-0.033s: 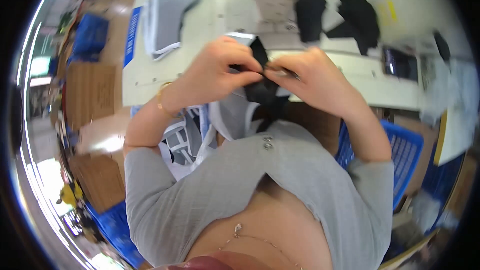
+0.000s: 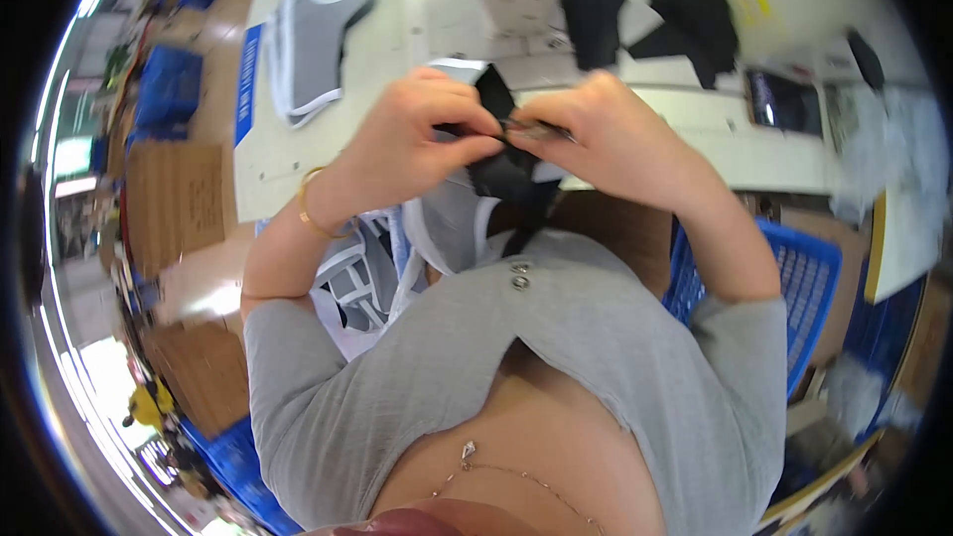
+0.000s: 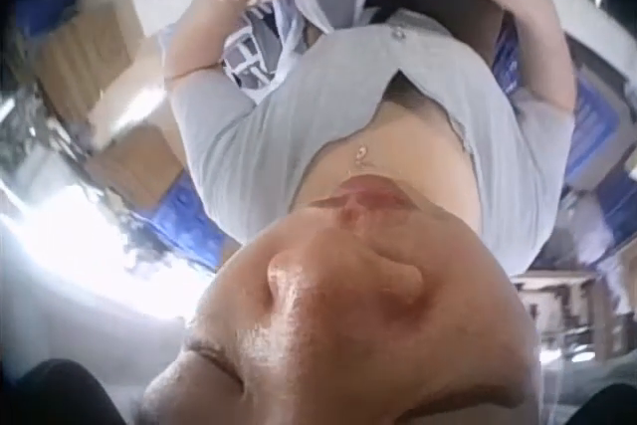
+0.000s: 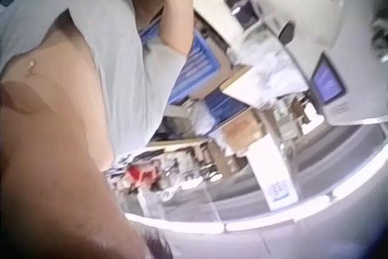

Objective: Operate an industrial sewing machine to stitch together black and grey shoe upper components.

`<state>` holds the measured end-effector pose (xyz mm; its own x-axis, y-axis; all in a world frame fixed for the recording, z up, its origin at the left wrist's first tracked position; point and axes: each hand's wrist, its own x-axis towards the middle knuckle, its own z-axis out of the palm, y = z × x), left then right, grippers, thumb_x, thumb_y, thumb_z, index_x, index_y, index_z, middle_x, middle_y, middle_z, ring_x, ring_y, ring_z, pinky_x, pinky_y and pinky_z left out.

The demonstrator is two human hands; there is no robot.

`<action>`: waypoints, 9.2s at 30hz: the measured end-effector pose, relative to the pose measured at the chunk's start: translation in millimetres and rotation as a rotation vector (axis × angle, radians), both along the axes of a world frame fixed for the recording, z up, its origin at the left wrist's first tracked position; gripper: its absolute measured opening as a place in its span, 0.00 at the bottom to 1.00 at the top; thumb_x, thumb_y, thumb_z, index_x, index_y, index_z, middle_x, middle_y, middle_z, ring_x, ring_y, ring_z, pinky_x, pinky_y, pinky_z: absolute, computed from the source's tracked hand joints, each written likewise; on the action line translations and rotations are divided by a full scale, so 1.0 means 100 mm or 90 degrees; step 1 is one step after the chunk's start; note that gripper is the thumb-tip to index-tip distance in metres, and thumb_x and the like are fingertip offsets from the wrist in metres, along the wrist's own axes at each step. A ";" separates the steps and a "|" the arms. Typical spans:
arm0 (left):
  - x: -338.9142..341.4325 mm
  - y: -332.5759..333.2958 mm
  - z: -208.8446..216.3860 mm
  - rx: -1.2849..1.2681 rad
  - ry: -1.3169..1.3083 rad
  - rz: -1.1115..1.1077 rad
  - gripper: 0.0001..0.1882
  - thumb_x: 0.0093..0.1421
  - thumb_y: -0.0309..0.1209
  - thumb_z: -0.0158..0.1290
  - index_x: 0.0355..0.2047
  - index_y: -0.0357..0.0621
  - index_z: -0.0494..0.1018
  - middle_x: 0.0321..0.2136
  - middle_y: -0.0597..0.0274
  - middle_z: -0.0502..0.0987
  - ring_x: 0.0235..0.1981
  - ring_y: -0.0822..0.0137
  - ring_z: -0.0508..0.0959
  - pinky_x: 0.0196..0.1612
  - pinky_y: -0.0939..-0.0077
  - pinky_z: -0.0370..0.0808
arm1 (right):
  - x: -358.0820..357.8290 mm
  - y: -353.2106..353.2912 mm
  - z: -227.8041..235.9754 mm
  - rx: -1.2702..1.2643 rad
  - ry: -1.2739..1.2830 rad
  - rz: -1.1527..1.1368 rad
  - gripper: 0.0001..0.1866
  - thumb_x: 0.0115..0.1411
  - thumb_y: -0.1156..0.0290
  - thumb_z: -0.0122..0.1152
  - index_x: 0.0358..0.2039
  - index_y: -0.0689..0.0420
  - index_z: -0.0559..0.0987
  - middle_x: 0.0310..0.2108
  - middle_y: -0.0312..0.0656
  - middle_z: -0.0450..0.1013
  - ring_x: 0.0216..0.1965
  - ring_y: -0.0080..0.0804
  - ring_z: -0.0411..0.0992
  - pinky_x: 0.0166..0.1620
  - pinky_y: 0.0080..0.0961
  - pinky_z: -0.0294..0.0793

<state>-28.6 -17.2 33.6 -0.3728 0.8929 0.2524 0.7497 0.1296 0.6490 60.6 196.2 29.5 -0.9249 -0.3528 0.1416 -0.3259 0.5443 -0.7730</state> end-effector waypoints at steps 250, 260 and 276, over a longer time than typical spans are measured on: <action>-0.51 -0.57 0.30 0.447 -0.093 0.456 0.11 0.64 0.26 0.52 0.41 0.28 0.78 0.32 0.62 0.79 0.33 0.77 0.75 0.39 0.85 0.73 | -0.18 -0.32 0.03 -0.275 0.438 -0.281 0.11 0.56 0.76 0.66 0.40 0.61 0.78 0.34 0.40 0.74 0.27 0.25 0.71 0.30 0.17 0.71; -0.27 -0.32 -0.10 0.089 -0.659 0.338 0.12 0.63 0.30 0.52 0.32 0.32 0.80 0.27 0.64 0.81 0.28 0.79 0.76 0.31 0.85 0.72 | -0.14 -0.40 -0.35 -0.175 0.013 -0.234 0.14 0.58 0.64 0.66 0.38 0.61 0.78 0.28 0.42 0.77 0.27 0.28 0.76 0.32 0.23 0.74; -0.21 -0.03 -0.16 0.018 -0.655 0.204 0.14 0.63 0.31 0.50 0.34 0.31 0.80 0.29 0.64 0.81 0.29 0.80 0.75 0.32 0.86 0.71 | -0.26 0.03 -0.39 0.101 0.401 -0.084 0.14 0.56 0.59 0.65 0.32 0.57 0.78 0.27 0.37 0.69 0.28 0.35 0.72 0.30 0.30 0.73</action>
